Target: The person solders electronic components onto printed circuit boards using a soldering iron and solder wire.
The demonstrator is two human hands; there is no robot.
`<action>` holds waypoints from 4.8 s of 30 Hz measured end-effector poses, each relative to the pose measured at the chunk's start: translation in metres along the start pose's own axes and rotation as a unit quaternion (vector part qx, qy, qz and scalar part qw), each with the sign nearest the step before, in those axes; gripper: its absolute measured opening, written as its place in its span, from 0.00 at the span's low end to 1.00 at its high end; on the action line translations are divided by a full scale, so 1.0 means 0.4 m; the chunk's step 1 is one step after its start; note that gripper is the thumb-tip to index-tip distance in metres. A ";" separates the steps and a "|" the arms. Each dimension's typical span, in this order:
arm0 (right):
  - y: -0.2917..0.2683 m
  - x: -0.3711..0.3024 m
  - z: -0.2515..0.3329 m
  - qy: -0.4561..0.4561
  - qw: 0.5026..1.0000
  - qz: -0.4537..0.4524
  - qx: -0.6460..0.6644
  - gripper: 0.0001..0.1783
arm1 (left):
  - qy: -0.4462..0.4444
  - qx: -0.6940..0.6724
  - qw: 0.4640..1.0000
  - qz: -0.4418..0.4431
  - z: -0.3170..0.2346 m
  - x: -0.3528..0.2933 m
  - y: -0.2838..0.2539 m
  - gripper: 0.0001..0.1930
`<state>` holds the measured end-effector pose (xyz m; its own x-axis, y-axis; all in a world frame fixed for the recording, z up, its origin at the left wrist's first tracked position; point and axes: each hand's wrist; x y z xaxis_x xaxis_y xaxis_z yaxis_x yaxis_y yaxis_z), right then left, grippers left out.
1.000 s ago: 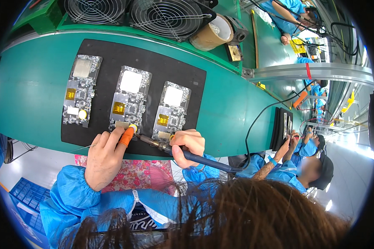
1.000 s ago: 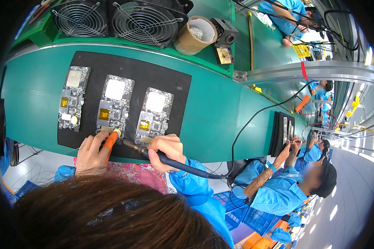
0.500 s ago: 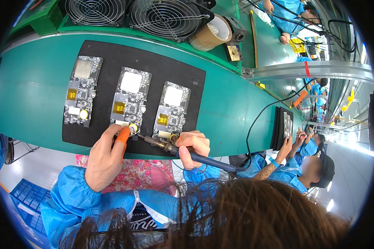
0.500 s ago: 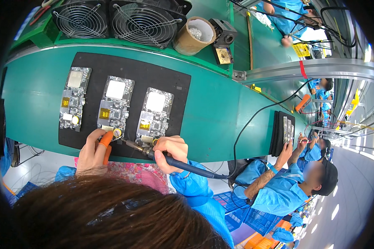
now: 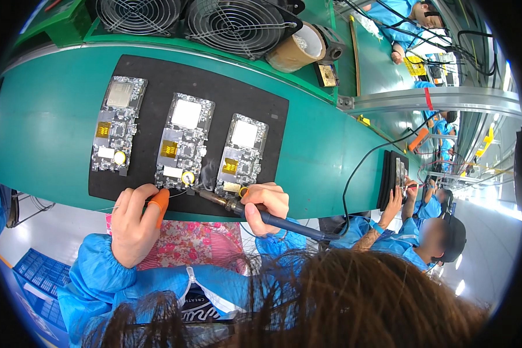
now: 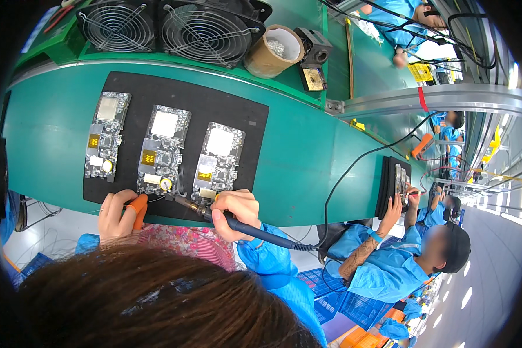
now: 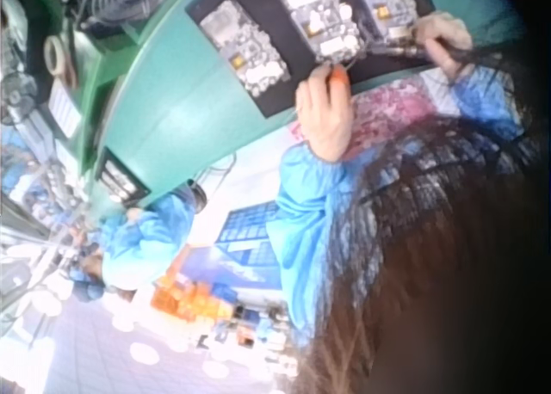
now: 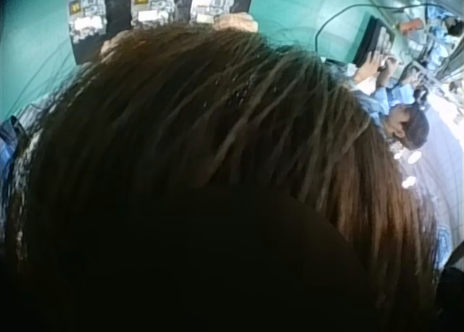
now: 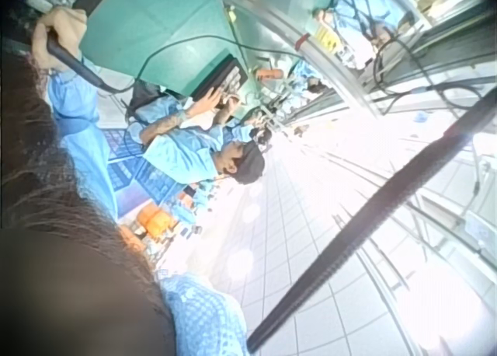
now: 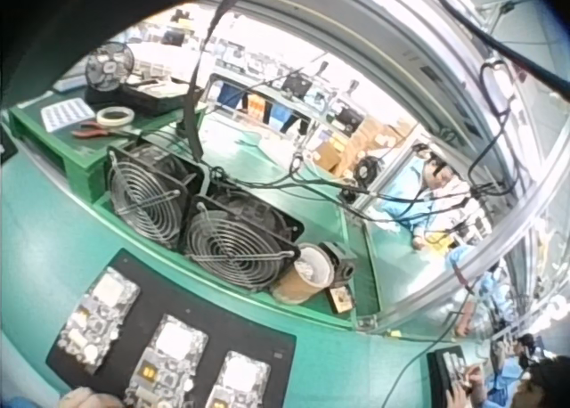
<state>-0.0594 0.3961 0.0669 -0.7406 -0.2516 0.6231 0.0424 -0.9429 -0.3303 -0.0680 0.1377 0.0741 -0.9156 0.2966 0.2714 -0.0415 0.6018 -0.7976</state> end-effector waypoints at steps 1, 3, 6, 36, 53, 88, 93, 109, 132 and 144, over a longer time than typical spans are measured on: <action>0.001 -0.001 0.000 0.003 1.000 -0.002 0.001 0.04 | -0.008 -0.014 1.000 0.001 -0.002 0.000 0.004 0.13; 0.005 -0.003 -0.002 0.012 1.000 0.000 -0.007 0.06 | -0.004 -0.017 1.000 -0.001 -0.002 0.001 0.013 0.12; 0.006 -0.006 -0.005 0.020 1.000 0.004 -0.012 0.08 | 0.011 -0.024 1.000 -0.001 0.002 0.002 0.023 0.12; 0.016 0.013 0.001 -0.013 1.000 0.020 0.004 0.02 | 0.007 -0.036 0.999 -0.009 0.023 0.003 0.016 0.12; 0.024 0.009 -0.006 -0.016 1.000 0.015 0.017 0.04 | 0.051 -0.010 0.998 0.033 0.006 0.032 0.038 0.12; -0.026 -0.041 -0.036 0.197 0.874 -0.406 0.182 0.12 | -0.107 -0.133 0.984 -0.059 0.011 -0.021 0.020 0.14; 0.060 -0.001 -0.027 0.216 0.865 -0.377 0.251 0.10 | 0.034 -0.065 0.997 -0.034 0.027 -0.018 0.005 0.15; -0.041 -0.039 -0.002 0.013 0.997 -0.066 0.046 0.08 | 0.041 -0.064 0.996 -0.053 0.013 -0.024 0.049 0.13; -0.028 -0.031 -0.006 0.013 0.999 -0.031 0.018 0.08 | 0.071 -0.045 0.996 -0.014 -0.005 -0.012 0.075 0.10; -0.037 -0.028 -0.006 0.017 0.999 -0.015 0.023 0.07 | 0.145 0.038 0.982 0.113 -0.012 0.012 0.055 0.07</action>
<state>-0.0533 0.4134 0.0631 -0.7643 -0.2162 0.6075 0.0503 -0.9592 -0.2780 -0.0715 0.1560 0.0605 -0.7532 0.6212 0.2163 0.1090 0.4421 -0.8903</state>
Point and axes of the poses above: each hand's wrist, its own x-axis towards the middle knuckle, its own y-axis out of the palm, z = x × y, and after that the axes turned 11 degrees about -y, right-handed
